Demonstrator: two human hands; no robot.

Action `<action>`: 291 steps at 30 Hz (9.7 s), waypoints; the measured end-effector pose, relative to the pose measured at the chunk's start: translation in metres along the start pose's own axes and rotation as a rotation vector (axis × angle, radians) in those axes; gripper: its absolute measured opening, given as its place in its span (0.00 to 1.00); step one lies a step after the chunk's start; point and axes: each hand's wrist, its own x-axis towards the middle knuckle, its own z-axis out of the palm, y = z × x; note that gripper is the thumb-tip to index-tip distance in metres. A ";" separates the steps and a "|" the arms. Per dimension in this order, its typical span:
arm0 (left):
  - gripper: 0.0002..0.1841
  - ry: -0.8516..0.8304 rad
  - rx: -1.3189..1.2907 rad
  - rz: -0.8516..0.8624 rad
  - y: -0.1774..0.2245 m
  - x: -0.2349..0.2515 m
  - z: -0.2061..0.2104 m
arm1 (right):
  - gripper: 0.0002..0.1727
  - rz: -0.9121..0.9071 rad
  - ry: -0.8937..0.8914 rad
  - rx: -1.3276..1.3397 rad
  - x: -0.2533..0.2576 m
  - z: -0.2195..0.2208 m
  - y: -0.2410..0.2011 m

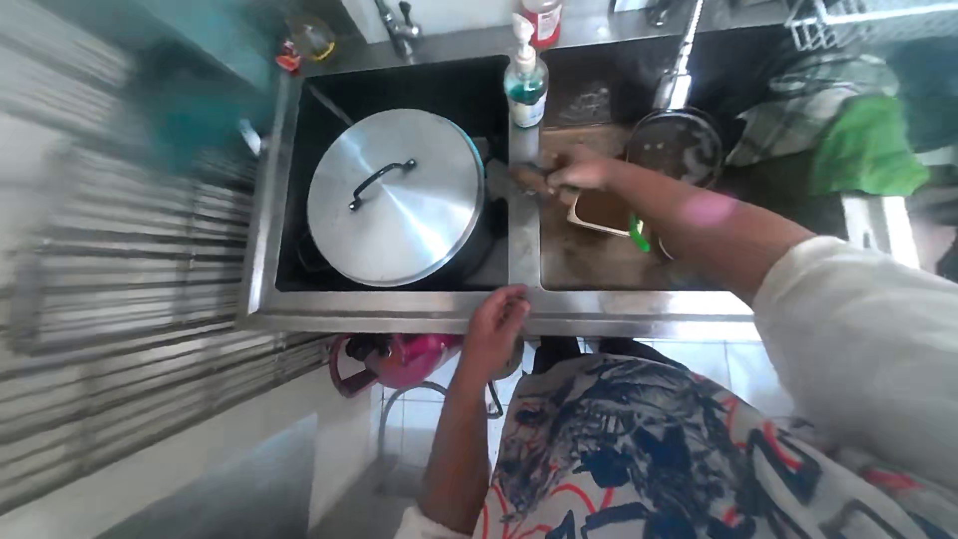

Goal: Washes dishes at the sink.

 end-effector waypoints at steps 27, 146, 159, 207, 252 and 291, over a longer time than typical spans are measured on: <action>0.26 -0.177 1.691 0.266 0.298 0.476 0.273 | 0.43 0.393 0.349 0.464 -0.105 -0.077 0.167; 0.10 0.289 -0.227 -0.007 0.264 0.514 0.277 | 0.42 0.298 -0.279 1.558 -0.054 -0.062 0.189; 0.18 -0.247 0.091 0.208 0.309 0.319 0.195 | 0.35 0.233 0.336 0.414 -0.096 -0.081 0.186; 0.26 0.078 -0.117 0.457 0.100 0.343 -0.044 | 0.37 0.031 0.401 1.014 0.048 -0.048 -0.065; 0.24 -0.682 0.310 -0.429 0.021 0.254 0.331 | 0.30 0.189 0.737 1.431 -0.271 -0.097 0.196; 0.20 -0.167 -0.656 -0.618 0.078 0.293 0.353 | 0.29 0.187 0.419 1.545 -0.318 -0.123 0.216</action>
